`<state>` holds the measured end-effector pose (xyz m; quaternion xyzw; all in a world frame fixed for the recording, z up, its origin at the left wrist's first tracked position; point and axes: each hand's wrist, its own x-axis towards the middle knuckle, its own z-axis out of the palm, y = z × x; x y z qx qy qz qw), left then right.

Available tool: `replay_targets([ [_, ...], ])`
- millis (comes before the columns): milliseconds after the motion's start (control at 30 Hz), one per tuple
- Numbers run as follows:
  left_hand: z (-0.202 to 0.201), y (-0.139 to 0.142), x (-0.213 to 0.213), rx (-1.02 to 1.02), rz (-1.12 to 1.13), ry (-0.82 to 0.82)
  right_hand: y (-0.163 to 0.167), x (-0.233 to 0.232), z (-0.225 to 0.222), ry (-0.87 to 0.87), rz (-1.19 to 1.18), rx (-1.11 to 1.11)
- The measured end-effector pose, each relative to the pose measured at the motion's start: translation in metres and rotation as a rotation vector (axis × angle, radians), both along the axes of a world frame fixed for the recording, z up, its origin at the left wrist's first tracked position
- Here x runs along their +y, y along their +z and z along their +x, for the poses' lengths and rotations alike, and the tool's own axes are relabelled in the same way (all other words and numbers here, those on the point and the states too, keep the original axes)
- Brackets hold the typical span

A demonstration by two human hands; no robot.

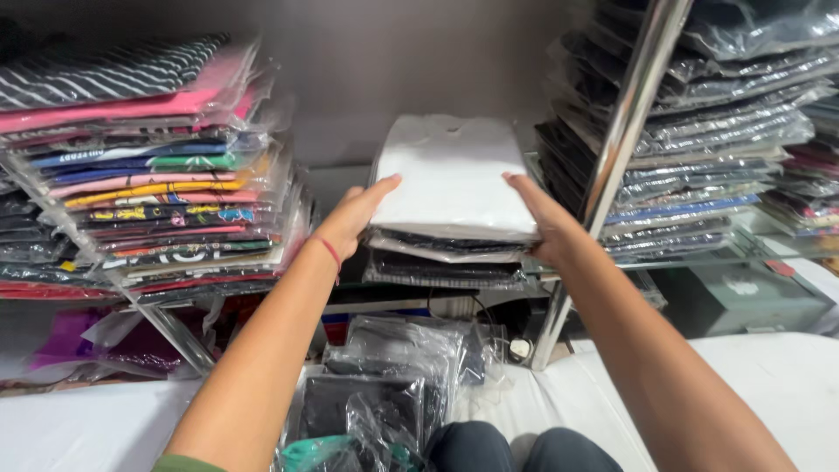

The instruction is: The person takes plastic-wrapped folded garments from a metal shelving unit and stacks them on their lap, then places the stacks back onto the shelf and presses them to align. They handle pink, black, white, and teal packaged clothing items one at a time, rebuilding piles on the shelf.

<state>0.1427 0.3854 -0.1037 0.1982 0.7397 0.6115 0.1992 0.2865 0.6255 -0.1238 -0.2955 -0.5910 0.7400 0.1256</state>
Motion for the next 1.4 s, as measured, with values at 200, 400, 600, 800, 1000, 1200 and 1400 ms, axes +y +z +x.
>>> replay_targets([
  [200, 0.008, -0.039, -0.006, -0.057, 0.031, 0.042, -0.027, -0.008, -0.003, -0.009, 0.126, -0.11],
  [400, 0.005, -0.045, -0.001, -0.122, 0.041, 0.037, -0.036, 0.006, -0.011, 0.029, 0.095, -0.078],
  [600, 0.004, -0.045, -0.003, -0.209, -0.014, 0.015, -0.065, 0.014, 0.011, -0.297, 0.033, 0.082],
  [800, -0.005, -0.055, 0.007, -0.319, 0.065, -0.013, -0.113, 0.016, 0.041, -0.368, -0.474, 0.133],
  [1000, -0.005, -0.065, 0.032, -0.313, 0.182, 0.01, -0.121, 0.028, 0.031, -0.379, -0.486, 0.24],
  [1200, 0.007, -0.064, 0.066, -0.296, 0.173, 0.014, -0.125, 0.056, 0.043, -0.415, -0.493, 0.378],
  [1400, 0.015, -0.064, 0.094, -0.304, 0.167, 0.075, -0.127, 0.067, 0.052, -0.552, -0.392, 0.385],
])
